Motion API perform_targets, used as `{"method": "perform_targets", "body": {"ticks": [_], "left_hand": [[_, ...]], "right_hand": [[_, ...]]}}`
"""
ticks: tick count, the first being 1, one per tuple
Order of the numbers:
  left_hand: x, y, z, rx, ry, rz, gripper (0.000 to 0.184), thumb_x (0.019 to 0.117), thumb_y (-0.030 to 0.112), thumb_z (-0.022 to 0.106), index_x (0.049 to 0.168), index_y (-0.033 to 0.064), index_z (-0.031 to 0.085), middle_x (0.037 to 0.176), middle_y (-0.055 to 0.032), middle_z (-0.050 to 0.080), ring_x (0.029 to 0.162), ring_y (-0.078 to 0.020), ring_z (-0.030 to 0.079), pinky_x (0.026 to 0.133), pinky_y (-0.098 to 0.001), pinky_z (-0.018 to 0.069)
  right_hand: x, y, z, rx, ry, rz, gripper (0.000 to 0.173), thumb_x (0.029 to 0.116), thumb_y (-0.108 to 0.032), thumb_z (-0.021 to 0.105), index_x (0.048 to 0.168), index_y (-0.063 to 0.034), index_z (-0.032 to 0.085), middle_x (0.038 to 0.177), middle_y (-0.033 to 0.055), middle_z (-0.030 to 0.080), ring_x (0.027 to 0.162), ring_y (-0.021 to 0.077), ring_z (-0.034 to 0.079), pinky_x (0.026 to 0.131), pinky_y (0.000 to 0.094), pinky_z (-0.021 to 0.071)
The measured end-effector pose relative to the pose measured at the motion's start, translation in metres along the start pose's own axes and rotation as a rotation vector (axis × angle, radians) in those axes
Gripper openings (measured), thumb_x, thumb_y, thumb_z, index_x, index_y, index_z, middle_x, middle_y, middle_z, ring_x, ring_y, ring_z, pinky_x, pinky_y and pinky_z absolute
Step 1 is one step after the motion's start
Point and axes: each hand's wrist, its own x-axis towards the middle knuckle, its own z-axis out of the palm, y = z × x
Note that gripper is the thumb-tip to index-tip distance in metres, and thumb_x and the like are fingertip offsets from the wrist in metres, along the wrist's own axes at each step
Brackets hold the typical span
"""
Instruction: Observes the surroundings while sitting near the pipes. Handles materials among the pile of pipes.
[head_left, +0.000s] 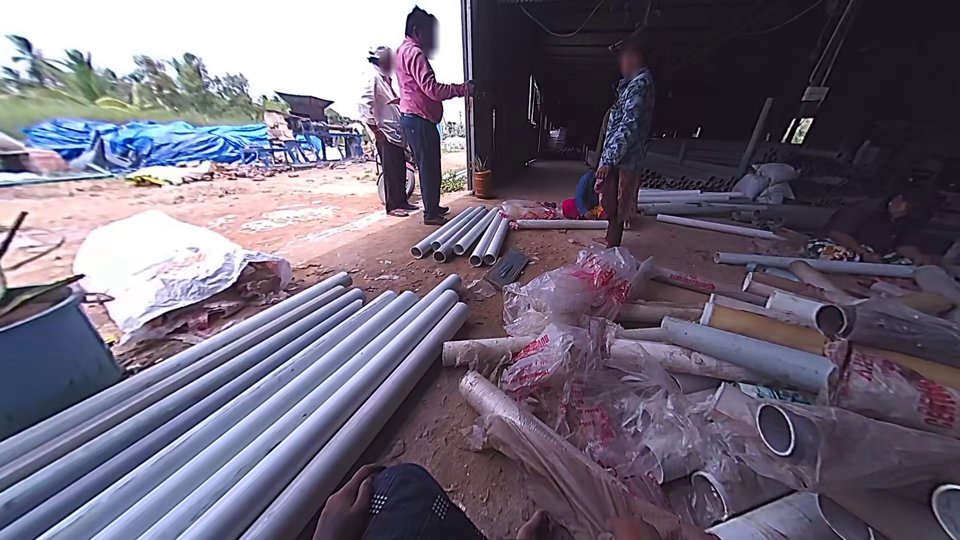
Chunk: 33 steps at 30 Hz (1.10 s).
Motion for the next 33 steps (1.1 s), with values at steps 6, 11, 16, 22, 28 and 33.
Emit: {"method": "perform_targets", "body": {"ticks": [6,11,16,22,28,33], "left_hand": [[-0.002,0.002,-0.001,0.005,0.002,0.006,0.04,0.1044,0.012,0.036,0.124,0.0011,0.07,0.116,-0.026,0.072,0.113,-0.0438,0.068,0.101,-0.0629,0.0467],[-0.003,0.004,0.0,-0.009,0.011,-0.005,0.041,0.1037,0.012,0.036,0.123,0.0024,0.071,0.114,-0.0249,0.073,0.112,-0.0429,0.069,0.1,-0.0632,0.0471],[-0.002,0.003,0.0,0.0,0.015,0.004,0.041,0.1037,0.013,0.036,0.123,0.0026,0.071,0.114,-0.0244,0.073,0.112,-0.0425,0.069,0.1,-0.0626,0.0476],[-0.001,0.003,0.0,0.008,0.009,-0.005,0.041,0.1046,0.013,0.036,0.124,0.0023,0.07,0.115,-0.0244,0.073,0.113,-0.0429,0.069,0.101,-0.0627,0.0473],[-0.002,0.003,0.0,-0.007,0.008,-0.005,0.041,0.1042,0.012,0.036,0.123,0.0021,0.071,0.115,-0.025,0.073,0.113,-0.0432,0.068,0.101,-0.0631,0.047],[-0.002,0.002,0.0,0.006,0.012,-0.004,0.041,0.1043,0.012,0.035,0.123,0.0027,0.071,0.114,-0.0244,0.073,0.112,-0.0427,0.069,0.1,-0.0624,0.0477]], "right_hand": [[0.005,0.0,0.001,-0.028,-0.038,0.006,0.044,0.1088,-0.031,0.044,0.132,-0.0012,0.065,0.129,0.0271,0.067,0.125,0.0448,0.062,0.104,0.0598,0.0474],[0.007,-0.001,-0.002,-0.027,-0.054,0.024,0.048,0.1083,-0.038,0.045,0.128,0.0001,0.067,0.127,0.0273,0.068,0.125,0.0448,0.062,0.103,0.0602,0.0477],[0.012,-0.006,0.005,-0.081,-0.068,0.112,0.036,0.1048,-0.022,0.051,0.131,-0.0027,0.067,0.131,0.0255,0.067,0.124,0.045,0.063,0.1,0.0626,0.05],[0.015,-0.001,0.01,-0.078,-0.055,0.104,0.037,0.0982,-0.019,0.062,0.132,-0.0032,0.067,0.131,0.027,0.066,0.124,0.0467,0.062,0.1,0.0645,0.0488],[0.016,-0.001,0.01,-0.079,-0.062,0.104,0.037,0.099,-0.019,0.061,0.132,-0.0032,0.066,0.131,0.0271,0.066,0.125,0.0464,0.062,0.101,0.065,0.0483],[0.012,-0.003,0.009,-0.08,-0.049,0.108,0.038,0.0994,-0.02,0.061,0.132,-0.0025,0.066,0.131,0.0272,0.066,0.124,0.0463,0.062,0.101,0.0645,0.0481]]}}
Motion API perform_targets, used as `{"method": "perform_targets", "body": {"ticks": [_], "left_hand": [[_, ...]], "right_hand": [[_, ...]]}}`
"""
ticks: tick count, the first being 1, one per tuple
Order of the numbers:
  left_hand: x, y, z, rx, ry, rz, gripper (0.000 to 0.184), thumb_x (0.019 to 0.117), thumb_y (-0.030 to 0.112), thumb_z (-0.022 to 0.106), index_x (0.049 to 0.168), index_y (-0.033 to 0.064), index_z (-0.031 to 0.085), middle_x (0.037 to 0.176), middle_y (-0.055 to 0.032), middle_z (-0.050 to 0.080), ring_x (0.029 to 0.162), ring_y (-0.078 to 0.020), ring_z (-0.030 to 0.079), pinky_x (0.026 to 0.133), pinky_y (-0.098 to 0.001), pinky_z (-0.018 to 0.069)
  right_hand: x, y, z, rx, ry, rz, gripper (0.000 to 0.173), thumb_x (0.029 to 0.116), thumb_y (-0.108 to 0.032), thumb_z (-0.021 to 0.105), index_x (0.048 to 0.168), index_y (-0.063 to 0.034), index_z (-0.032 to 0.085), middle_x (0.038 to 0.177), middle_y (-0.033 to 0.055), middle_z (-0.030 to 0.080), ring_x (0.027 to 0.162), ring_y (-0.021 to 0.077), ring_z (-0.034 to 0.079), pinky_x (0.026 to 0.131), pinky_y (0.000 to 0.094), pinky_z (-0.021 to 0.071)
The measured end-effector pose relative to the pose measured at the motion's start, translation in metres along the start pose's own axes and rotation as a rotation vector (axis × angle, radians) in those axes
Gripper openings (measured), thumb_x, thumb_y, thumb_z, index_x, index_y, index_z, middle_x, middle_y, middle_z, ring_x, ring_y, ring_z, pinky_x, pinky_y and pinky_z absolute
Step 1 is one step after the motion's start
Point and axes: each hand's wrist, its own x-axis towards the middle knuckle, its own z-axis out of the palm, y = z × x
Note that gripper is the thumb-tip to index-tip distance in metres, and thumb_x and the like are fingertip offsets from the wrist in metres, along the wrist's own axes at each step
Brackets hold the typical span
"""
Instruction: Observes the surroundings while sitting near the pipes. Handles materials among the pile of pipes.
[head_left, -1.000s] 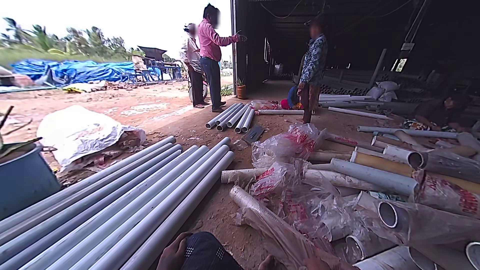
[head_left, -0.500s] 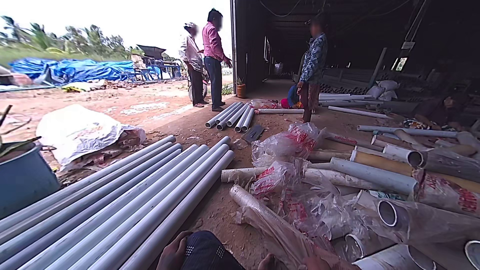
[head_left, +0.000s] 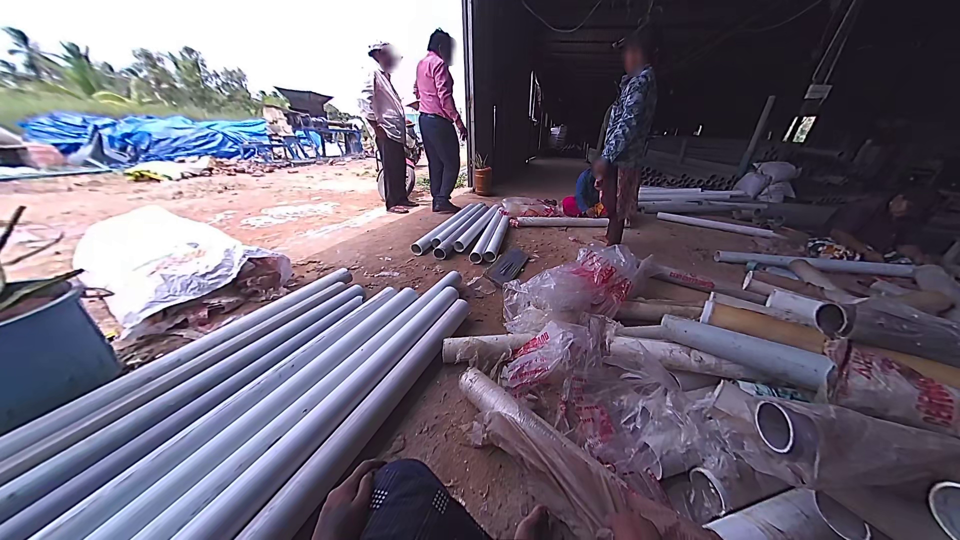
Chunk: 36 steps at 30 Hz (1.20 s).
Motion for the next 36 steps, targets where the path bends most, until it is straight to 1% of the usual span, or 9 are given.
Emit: {"method": "perform_targets", "body": {"ticks": [3,6,11,15,27,32,36], "left_hand": [[0.0,0.001,0.0,0.003,-0.003,-0.009,0.041,0.1045,0.013,0.036,0.123,0.0031,0.071,0.114,-0.0243,0.073,0.113,-0.043,0.069,0.1,-0.0625,0.0475],[0.001,0.0,0.001,-0.009,0.005,-0.012,0.039,0.1045,0.013,0.038,0.123,0.0045,0.071,0.113,-0.0239,0.074,0.111,-0.0428,0.069,0.099,-0.0635,0.0479],[0.0,0.001,0.0,-0.007,-0.006,-0.013,0.04,0.105,0.013,0.037,0.124,0.0033,0.071,0.113,-0.0252,0.073,0.111,-0.0439,0.069,0.1,-0.0636,0.0475],[0.0,0.001,0.0,-0.008,-0.004,-0.011,0.04,0.1048,0.013,0.037,0.123,0.0029,0.071,0.114,-0.025,0.073,0.112,-0.0437,0.069,0.1,-0.0639,0.047],[0.0,0.001,0.0,0.0,-0.004,-0.014,0.04,0.1049,0.013,0.037,0.123,0.0036,0.071,0.115,-0.0241,0.073,0.114,-0.0431,0.068,0.101,-0.0628,0.0469],[0.002,-0.001,0.001,-0.001,-0.008,-0.018,0.04,0.1048,0.013,0.037,0.123,0.0045,0.071,0.114,-0.0241,0.073,0.112,-0.0425,0.069,0.1,-0.0631,0.0475],[0.001,0.001,0.0,0.003,-0.01,-0.018,0.04,0.1047,0.013,0.036,0.124,0.0039,0.071,0.112,-0.0244,0.073,0.11,-0.043,0.069,0.099,-0.0629,0.0479]], "right_hand": [[0.001,0.001,0.001,0.004,0.001,0.001,0.038,0.0992,-0.02,0.061,0.133,-0.0027,0.066,0.132,0.0274,0.066,0.125,0.0465,0.061,0.101,0.0646,0.0479],[0.005,0.003,0.004,-0.013,0.005,-0.006,0.038,0.0983,-0.018,0.062,0.133,-0.0026,0.065,0.132,0.0273,0.065,0.124,0.0469,0.062,0.1,0.0644,0.0494],[-0.007,-0.005,-0.006,-0.004,-0.01,0.008,0.038,0.0985,-0.016,0.062,0.133,-0.0021,0.065,0.132,0.0281,0.065,0.124,0.048,0.061,0.099,0.0651,0.0494],[-0.007,-0.005,-0.006,-0.002,-0.012,0.016,0.038,0.0988,-0.017,0.061,0.134,-0.0035,0.065,0.133,0.0266,0.065,0.124,0.0466,0.062,0.1,0.0648,0.0491],[-0.005,-0.005,-0.004,-0.002,-0.009,0.015,0.038,0.098,-0.016,0.062,0.134,-0.0038,0.066,0.133,0.0265,0.065,0.125,0.0461,0.062,0.1,0.0641,0.0495],[0.005,0.003,0.006,-0.016,0.012,-0.016,0.038,0.0983,-0.017,0.061,0.133,-0.0033,0.066,0.132,0.0268,0.066,0.124,0.0465,0.062,0.099,0.0645,0.0494],[0.006,0.002,0.004,-0.027,-0.014,-0.015,0.039,0.0994,-0.018,0.06,0.135,-0.0034,0.064,0.132,0.0274,0.065,0.125,0.0468,0.061,0.1,0.0648,0.0486]]}}
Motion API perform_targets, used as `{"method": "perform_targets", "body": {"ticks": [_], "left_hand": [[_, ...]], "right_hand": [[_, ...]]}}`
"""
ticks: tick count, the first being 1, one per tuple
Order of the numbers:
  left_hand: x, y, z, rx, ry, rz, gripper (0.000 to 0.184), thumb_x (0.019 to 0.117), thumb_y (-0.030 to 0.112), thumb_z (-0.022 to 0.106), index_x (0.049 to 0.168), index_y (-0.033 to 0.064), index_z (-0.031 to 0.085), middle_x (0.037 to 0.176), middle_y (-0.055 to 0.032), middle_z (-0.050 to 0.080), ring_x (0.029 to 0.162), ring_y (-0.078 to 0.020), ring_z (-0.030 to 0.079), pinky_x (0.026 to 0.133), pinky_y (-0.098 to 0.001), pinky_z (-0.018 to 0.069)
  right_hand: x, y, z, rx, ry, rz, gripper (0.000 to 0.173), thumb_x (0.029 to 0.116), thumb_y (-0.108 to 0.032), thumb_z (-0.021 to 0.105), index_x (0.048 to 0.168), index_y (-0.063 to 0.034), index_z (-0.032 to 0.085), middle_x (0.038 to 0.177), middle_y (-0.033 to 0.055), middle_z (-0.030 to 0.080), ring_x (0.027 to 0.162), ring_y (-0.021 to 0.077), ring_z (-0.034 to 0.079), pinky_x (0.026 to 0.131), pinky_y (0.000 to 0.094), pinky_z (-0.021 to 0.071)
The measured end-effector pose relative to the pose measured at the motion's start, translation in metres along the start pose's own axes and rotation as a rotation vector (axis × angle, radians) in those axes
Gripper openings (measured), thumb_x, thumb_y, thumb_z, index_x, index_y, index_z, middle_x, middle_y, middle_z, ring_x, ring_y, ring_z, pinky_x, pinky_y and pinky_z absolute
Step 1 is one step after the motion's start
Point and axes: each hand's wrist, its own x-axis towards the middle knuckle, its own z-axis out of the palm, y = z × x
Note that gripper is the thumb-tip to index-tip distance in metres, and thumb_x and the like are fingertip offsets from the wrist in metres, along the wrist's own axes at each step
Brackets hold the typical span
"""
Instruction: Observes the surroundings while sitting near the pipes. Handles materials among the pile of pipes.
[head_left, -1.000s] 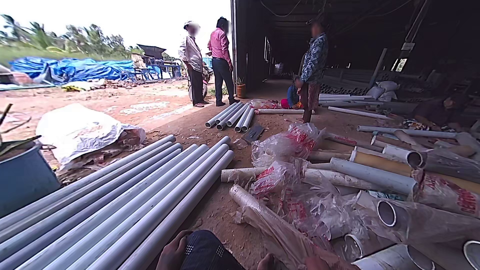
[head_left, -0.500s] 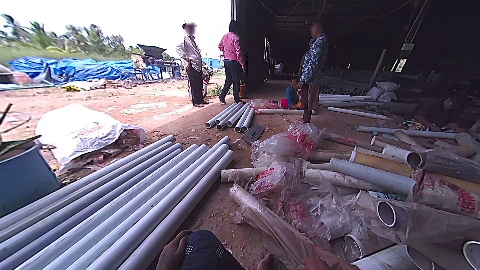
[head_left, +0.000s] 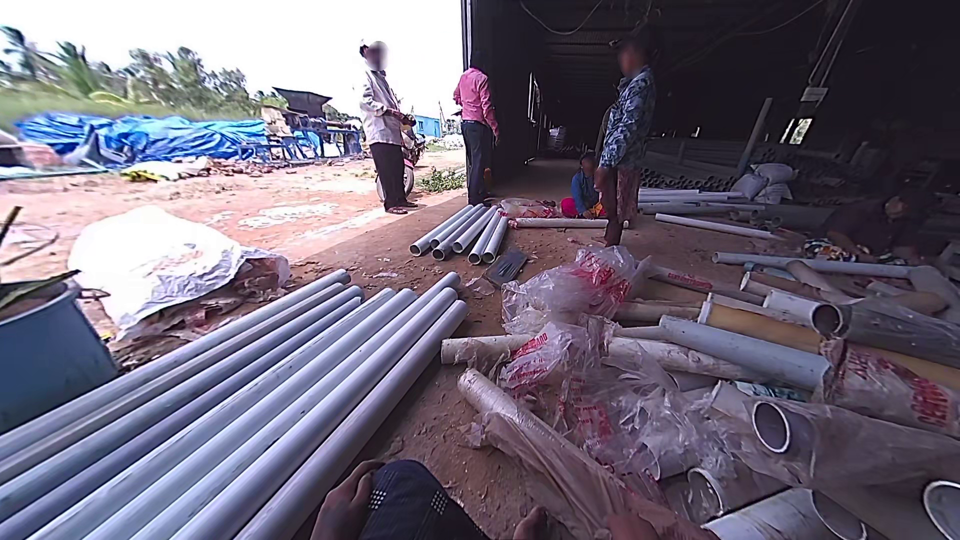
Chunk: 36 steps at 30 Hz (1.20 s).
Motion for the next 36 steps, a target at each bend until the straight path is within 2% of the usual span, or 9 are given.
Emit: {"method": "perform_targets", "body": {"ticks": [15,18,20,22,23,25,27,30,36], "left_hand": [[0.001,-0.004,0.002,-0.017,0.011,-0.008,0.04,0.1046,0.012,0.037,0.123,0.0043,0.071,0.114,-0.0238,0.073,0.112,-0.0422,0.069,0.1,-0.0625,0.0472],[-0.011,0.001,-0.001,0.052,0.084,0.217,0.04,0.1047,0.011,0.036,0.12,-0.0017,0.07,0.106,-0.0267,0.074,0.102,-0.0433,0.072,0.093,-0.061,0.0519],[-0.056,0.092,-0.028,0.178,0.112,0.231,0.034,0.1036,0.003,0.04,0.114,-0.0123,0.069,0.102,-0.0329,0.072,0.098,-0.0443,0.072,0.093,-0.0537,0.0533],[-0.093,0.226,-0.076,0.221,-0.187,-0.281,0.034,0.1073,0.001,0.042,0.134,-0.0117,0.059,0.135,-0.0303,0.061,0.131,-0.0363,0.056,0.113,-0.0409,0.0361],[-0.093,0.231,-0.078,0.231,-0.212,-0.313,0.035,0.1078,0.001,0.042,0.136,-0.0109,0.057,0.137,-0.0293,0.06,0.133,-0.0351,0.054,0.114,-0.0396,0.0348],[-0.058,0.093,-0.028,0.197,0.138,0.276,0.034,0.1032,0.002,0.04,0.111,-0.0135,0.07,0.099,-0.0336,0.072,0.095,-0.0446,0.072,0.09,-0.0527,0.054],[-0.013,0.003,-0.001,0.056,0.096,0.243,0.04,0.1051,0.011,0.036,0.119,-0.0024,0.07,0.106,-0.0273,0.074,0.101,-0.044,0.072,0.092,-0.0607,0.0519],[0.001,-0.004,0.0,-0.02,0.001,0.0,0.04,0.105,0.012,0.036,0.124,0.0033,0.07,0.114,-0.0247,0.073,0.112,-0.0431,0.068,0.1,-0.0625,0.047],[-0.002,0.0,0.0,-0.016,0.015,0.0,0.04,0.1048,0.012,0.036,0.123,0.0034,0.071,0.112,-0.0252,0.073,0.111,-0.0431,0.069,0.099,-0.0626,0.0476]], "right_hand": [[-0.004,-0.001,-0.003,0.022,0.011,-0.002,0.039,0.0997,-0.018,0.06,0.135,-0.0032,0.065,0.132,0.0275,0.066,0.124,0.047,0.062,0.101,0.0647,0.0484],[-0.014,-0.003,-0.012,0.052,0.0,-0.034,0.044,0.1069,-0.033,0.048,0.133,-0.0011,0.064,0.13,0.0266,0.067,0.126,0.0444,0.061,0.104,0.0598,0.0475],[-0.017,-0.003,-0.014,0.07,0.016,-0.052,0.046,0.1071,-0.034,0.048,0.131,0.0013,0.065,0.128,0.0282,0.067,0.124,0.0456,0.062,0.102,0.0607,0.0478],[-0.019,-0.001,-0.014,0.08,0.015,-0.068,0.046,0.1076,-0.032,0.047,0.131,0.0029,0.064,0.129,0.0293,0.066,0.125,0.0467,0.062,0.103,0.0619,0.0471],[-0.019,-0.001,-0.014,0.08,0.017,-0.073,0.046,0.1077,-0.032,0.047,0.131,0.0027,0.064,0.129,0.0292,0.066,0.125,0.0466,0.062,0.103,0.0619,0.0472],[-0.018,-0.002,-0.015,0.072,0.017,-0.065,0.044,0.1076,-0.031,0.047,0.132,0.0016,0.064,0.129,0.0288,0.067,0.125,0.046,0.062,0.103,0.061,0.0476],[-0.015,-0.002,-0.014,0.052,-0.007,-0.05,0.043,0.1077,-0.03,0.046,0.134,-0.0004,0.064,0.13,0.0275,0.066,0.127,0.0448,0.061,0.104,0.0598,0.0472],[-0.004,0.001,-0.003,0.042,0.016,-0.027,0.037,0.1015,-0.02,0.057,0.132,-0.0026,0.066,0.13,0.0279,0.066,0.124,0.0468,0.062,0.1,0.0646,0.0485],[0.0,0.002,0.001,0.025,0.017,-0.022,0.038,0.0991,-0.017,0.061,0.134,-0.0038,0.066,0.132,0.027,0.066,0.125,0.0465,0.061,0.1,0.0654,0.0481]]}}
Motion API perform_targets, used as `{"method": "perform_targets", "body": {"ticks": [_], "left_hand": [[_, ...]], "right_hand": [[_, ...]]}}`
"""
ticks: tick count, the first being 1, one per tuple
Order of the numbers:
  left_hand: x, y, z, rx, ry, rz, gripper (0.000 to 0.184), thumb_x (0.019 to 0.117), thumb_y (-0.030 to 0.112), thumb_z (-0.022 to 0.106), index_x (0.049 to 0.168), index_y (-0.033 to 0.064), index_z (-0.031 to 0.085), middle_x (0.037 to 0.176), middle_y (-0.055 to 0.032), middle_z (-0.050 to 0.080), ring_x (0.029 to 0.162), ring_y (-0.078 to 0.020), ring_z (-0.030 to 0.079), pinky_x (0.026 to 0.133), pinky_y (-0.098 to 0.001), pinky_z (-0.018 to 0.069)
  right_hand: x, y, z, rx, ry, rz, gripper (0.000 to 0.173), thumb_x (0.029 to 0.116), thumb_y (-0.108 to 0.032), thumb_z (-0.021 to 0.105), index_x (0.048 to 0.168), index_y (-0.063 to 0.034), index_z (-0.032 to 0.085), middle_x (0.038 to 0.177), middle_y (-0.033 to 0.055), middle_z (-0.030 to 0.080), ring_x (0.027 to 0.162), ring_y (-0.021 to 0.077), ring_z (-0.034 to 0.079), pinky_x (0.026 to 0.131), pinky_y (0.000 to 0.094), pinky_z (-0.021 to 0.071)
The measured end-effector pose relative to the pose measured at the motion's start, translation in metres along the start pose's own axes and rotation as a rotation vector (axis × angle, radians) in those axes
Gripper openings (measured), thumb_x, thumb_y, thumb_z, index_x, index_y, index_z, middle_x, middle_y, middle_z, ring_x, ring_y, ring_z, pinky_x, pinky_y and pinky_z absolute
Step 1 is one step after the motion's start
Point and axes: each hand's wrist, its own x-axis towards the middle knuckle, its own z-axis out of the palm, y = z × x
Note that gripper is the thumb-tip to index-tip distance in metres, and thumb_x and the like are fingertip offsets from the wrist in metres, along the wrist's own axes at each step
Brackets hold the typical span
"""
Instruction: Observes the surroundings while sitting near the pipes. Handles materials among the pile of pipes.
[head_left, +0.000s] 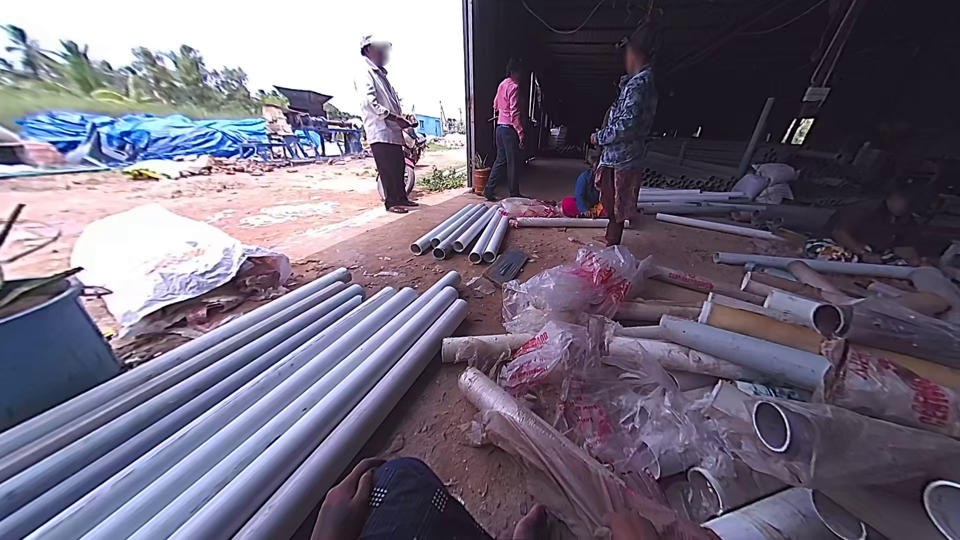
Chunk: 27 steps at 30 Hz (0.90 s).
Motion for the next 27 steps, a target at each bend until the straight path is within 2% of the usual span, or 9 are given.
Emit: {"method": "perform_targets", "body": {"ticks": [4,7,11,21,24,27], "left_hand": [[-0.001,0.0,0.0,-0.003,0.005,0.013,0.039,0.1047,0.012,0.037,0.123,0.003,0.071,0.113,-0.0243,0.073,0.112,-0.0425,0.069,0.1,-0.062,0.0475],[0.0,0.001,-0.001,0.002,-0.001,0.015,0.04,0.1047,0.011,0.036,0.123,0.0028,0.071,0.113,-0.0253,0.073,0.112,-0.0434,0.069,0.1,-0.0625,0.0474],[0.0,-0.001,0.0,0.0,0.001,0.018,0.04,0.1044,0.012,0.037,0.123,0.0029,0.071,0.113,-0.0255,0.073,0.111,-0.0434,0.069,0.099,-0.0628,0.0476],[0.001,-0.001,0.0,-0.007,0.001,0.015,0.04,0.1044,0.012,0.036,0.123,0.0029,0.071,0.114,-0.0247,0.073,0.112,-0.043,0.069,0.1,-0.0623,0.0474],[0.001,-0.002,0.001,-0.005,0.001,-0.008,0.04,0.105,0.013,0.036,0.123,0.0043,0.071,0.113,-0.0244,0.073,0.111,-0.0426,0.069,0.099,-0.0623,0.0477],[0.001,-0.002,0.001,-0.006,0.0,-0.011,0.04,0.1051,0.012,0.036,0.123,0.0039,0.071,0.113,-0.0248,0.073,0.111,-0.0428,0.069,0.099,-0.0623,0.0476]], "right_hand": [[0.0,0.0,0.001,-0.003,0.01,-0.002,0.036,0.0996,-0.018,0.059,0.132,-0.0039,0.067,0.13,0.027,0.067,0.124,0.0461,0.062,0.099,0.0649,0.0489],[-0.009,-0.003,-0.007,0.018,0.003,-0.017,0.041,0.1064,-0.03,0.049,0.131,-0.0015,0.066,0.129,0.0275,0.067,0.125,0.0456,0.062,0.103,0.0601,0.048],[-0.015,-0.005,-0.009,0.009,0.007,-0.023,0.041,0.1069,-0.028,0.048,0.13,-0.0002,0.066,0.128,0.0272,0.067,0.125,0.0448,0.062,0.103,0.0592,0.0485],[-0.012,-0.006,-0.011,0.003,-0.029,-0.013,0.04,0.1058,-0.027,0.052,0.133,-0.0011,0.065,0.131,0.0275,0.066,0.126,0.0452,0.061,0.103,0.0601,0.048],[-0.004,-0.003,-0.003,0.013,-0.003,0.01,0.038,0.0997,-0.018,0.06,0.134,-0.0031,0.065,0.132,0.0276,0.066,0.125,0.0462,0.061,0.102,0.0634,0.048],[-0.003,-0.003,-0.002,0.01,-0.003,0.015,0.038,0.0991,-0.018,0.061,0.134,-0.0039,0.066,0.132,0.0273,0.066,0.125,0.0463,0.061,0.102,0.0641,0.0481]]}}
